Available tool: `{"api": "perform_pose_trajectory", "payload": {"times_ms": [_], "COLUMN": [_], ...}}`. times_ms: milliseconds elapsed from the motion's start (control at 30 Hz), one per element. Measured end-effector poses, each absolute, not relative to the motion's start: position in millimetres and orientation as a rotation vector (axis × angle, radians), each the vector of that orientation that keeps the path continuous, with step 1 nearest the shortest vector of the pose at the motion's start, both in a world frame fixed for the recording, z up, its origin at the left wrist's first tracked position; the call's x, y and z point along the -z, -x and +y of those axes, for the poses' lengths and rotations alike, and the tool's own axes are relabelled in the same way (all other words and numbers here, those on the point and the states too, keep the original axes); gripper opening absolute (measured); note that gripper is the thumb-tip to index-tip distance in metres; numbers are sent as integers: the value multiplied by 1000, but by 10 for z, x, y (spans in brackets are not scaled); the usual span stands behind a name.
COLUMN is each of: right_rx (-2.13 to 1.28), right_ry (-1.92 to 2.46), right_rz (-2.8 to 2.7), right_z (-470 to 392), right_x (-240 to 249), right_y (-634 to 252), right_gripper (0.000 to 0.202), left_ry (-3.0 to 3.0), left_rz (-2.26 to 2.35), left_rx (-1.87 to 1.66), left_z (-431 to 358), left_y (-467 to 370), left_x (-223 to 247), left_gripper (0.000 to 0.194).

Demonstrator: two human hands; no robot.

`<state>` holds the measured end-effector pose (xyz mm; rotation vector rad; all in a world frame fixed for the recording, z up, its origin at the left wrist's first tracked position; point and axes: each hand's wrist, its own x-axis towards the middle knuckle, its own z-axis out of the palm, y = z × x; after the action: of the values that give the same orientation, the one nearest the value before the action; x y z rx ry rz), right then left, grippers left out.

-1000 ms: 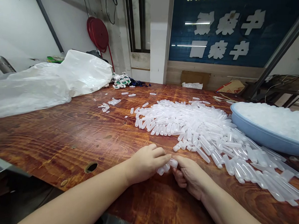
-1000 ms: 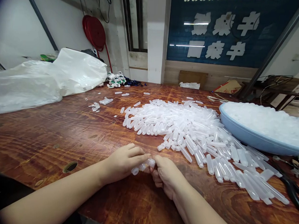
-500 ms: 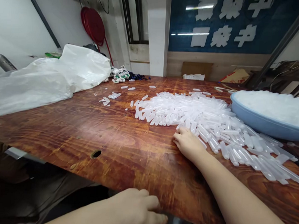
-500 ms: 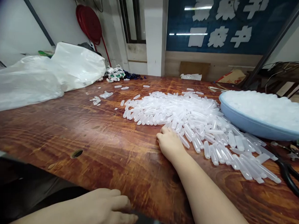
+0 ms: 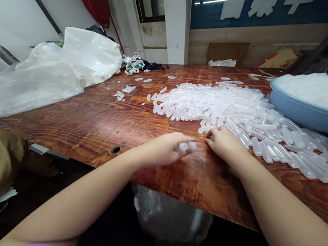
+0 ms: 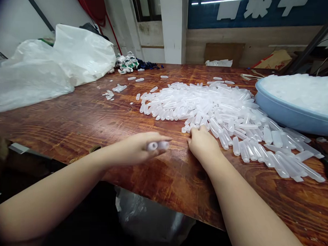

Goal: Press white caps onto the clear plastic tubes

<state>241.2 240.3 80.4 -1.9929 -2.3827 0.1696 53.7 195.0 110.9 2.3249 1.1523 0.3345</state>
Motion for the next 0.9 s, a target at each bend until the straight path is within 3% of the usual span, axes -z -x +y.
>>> {"api": "perform_pose_trajectory", "payload": {"times_ms": [167, 400, 500, 700, 900], "right_rx": [-247, -313, -486, -907, -914], "right_ry": [2075, 2096, 1900, 1308, 1040], "right_rz": [-2265, -2286, -2293, -1922, -1963], "right_z": [2423, 2511, 2494, 2403, 2380], "right_x": [-756, -732, -802, -842, -813], "right_y": [-2426, -2528, -2535, -2517, -2535], "right_gripper": [24, 16, 13, 32, 31], "left_ry": [-2358, -2329, -2328, -2103, -1903], "left_rz": [1259, 1248, 1224, 1003, 1014], "left_rx": [-345, -483, -460, -561, -523], "left_z": [2480, 2463, 2438, 2425, 2420], "left_y": [-706, -649, -643, -601, -532], "left_x": [-837, -592, -594, -647, -729], "left_gripper": [46, 44, 43, 26, 26]}}
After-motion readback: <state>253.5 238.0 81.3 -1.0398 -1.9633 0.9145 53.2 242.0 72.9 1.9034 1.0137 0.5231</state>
